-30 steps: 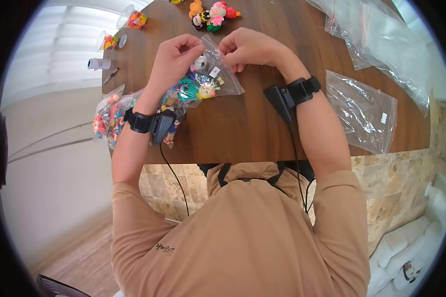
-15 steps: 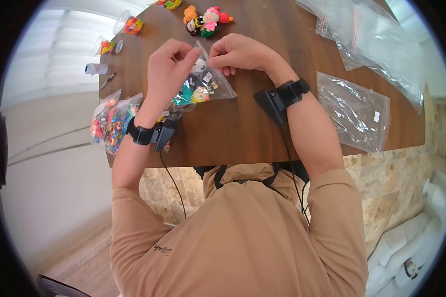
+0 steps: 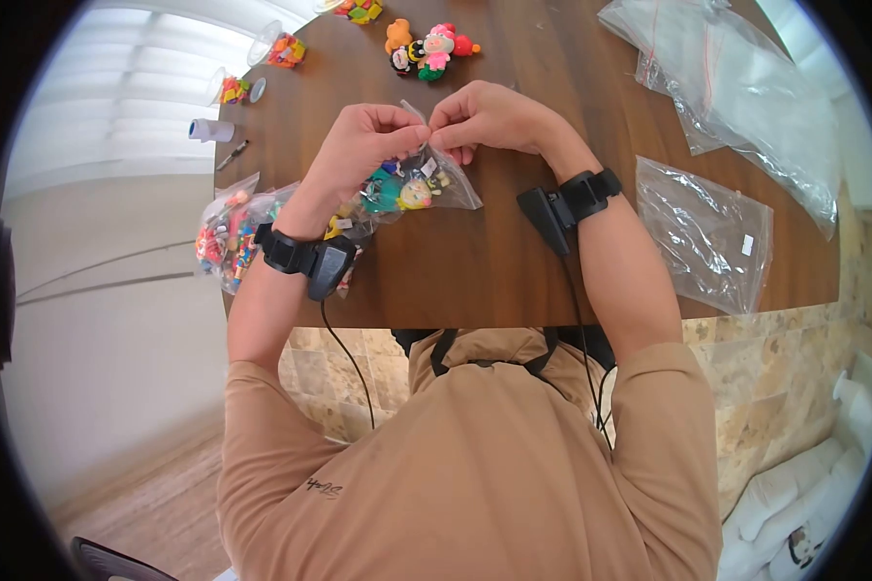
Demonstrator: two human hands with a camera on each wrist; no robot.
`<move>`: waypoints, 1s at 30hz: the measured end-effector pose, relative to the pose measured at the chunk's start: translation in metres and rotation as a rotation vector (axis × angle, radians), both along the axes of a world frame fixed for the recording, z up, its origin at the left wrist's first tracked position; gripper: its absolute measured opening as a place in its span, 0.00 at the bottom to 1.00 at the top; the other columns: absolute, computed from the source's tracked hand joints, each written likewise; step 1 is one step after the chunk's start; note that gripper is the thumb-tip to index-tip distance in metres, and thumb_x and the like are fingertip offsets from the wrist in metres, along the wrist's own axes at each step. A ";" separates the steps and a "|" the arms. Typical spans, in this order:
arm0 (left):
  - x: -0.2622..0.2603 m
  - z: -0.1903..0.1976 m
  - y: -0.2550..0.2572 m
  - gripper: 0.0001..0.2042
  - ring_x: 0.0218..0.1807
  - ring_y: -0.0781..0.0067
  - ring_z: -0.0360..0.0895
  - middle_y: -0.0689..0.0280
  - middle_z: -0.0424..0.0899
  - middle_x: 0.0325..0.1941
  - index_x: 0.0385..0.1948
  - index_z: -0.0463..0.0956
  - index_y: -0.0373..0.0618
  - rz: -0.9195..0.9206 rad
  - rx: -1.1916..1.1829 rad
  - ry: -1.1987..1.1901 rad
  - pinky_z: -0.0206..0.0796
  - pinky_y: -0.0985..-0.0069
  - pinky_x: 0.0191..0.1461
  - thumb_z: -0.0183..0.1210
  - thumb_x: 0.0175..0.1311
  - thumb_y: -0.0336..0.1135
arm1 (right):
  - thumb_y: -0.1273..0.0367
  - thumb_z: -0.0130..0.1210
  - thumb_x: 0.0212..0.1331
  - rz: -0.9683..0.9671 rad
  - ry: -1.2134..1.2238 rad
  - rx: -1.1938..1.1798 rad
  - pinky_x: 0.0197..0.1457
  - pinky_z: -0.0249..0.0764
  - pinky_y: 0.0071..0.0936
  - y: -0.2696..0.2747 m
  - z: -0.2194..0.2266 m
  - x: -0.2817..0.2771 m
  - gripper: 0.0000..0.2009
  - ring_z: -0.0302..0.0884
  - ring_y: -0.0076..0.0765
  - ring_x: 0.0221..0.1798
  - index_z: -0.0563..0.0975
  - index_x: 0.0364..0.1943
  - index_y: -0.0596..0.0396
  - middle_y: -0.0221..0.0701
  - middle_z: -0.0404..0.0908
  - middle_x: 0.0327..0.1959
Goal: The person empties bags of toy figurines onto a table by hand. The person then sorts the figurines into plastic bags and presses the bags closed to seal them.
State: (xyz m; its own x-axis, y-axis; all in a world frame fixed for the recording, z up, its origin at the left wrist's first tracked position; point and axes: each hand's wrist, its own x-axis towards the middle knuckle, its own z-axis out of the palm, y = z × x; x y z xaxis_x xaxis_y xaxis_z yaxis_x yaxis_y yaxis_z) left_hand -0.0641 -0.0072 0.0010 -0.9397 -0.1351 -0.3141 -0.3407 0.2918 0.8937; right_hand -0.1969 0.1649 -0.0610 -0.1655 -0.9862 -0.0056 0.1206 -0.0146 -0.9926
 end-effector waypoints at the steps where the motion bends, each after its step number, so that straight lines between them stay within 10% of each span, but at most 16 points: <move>1: 0.000 -0.001 0.000 0.08 0.31 0.87 0.73 0.72 0.82 0.29 0.35 0.83 0.35 -0.001 0.010 -0.007 0.66 0.85 0.35 0.65 0.62 0.32 | 0.69 0.60 0.61 0.021 -0.028 -0.007 0.35 0.74 0.18 0.000 -0.001 0.000 0.07 0.77 0.18 0.29 0.82 0.33 0.60 0.26 0.81 0.26; 23: -0.003 -0.010 0.008 0.10 0.26 0.78 0.75 0.63 0.80 0.21 0.28 0.79 0.34 -0.012 -0.447 0.095 0.68 0.76 0.32 0.57 0.60 0.33 | 0.70 0.52 0.62 -0.137 0.062 0.114 0.30 0.73 0.19 0.000 0.005 -0.001 0.07 0.77 0.20 0.27 0.77 0.30 0.59 0.27 0.81 0.28; 30: 0.007 0.016 -0.008 0.07 0.26 0.87 0.70 0.73 0.76 0.23 0.29 0.76 0.37 0.109 -0.240 0.121 0.62 0.82 0.29 0.55 0.63 0.31 | 0.70 0.55 0.57 -0.402 0.488 0.186 0.30 0.72 0.20 -0.003 0.006 0.001 0.06 0.76 0.20 0.26 0.75 0.28 0.58 0.26 0.80 0.24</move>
State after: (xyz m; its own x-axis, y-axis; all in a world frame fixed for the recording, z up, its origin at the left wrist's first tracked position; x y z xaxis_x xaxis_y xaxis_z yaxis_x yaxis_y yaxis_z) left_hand -0.0570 -0.0155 0.0167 -0.9444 -0.2939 -0.1475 -0.2767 0.4676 0.8395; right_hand -0.1960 0.1623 -0.0547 -0.5477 -0.8367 -0.0004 -0.3234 0.2121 -0.9222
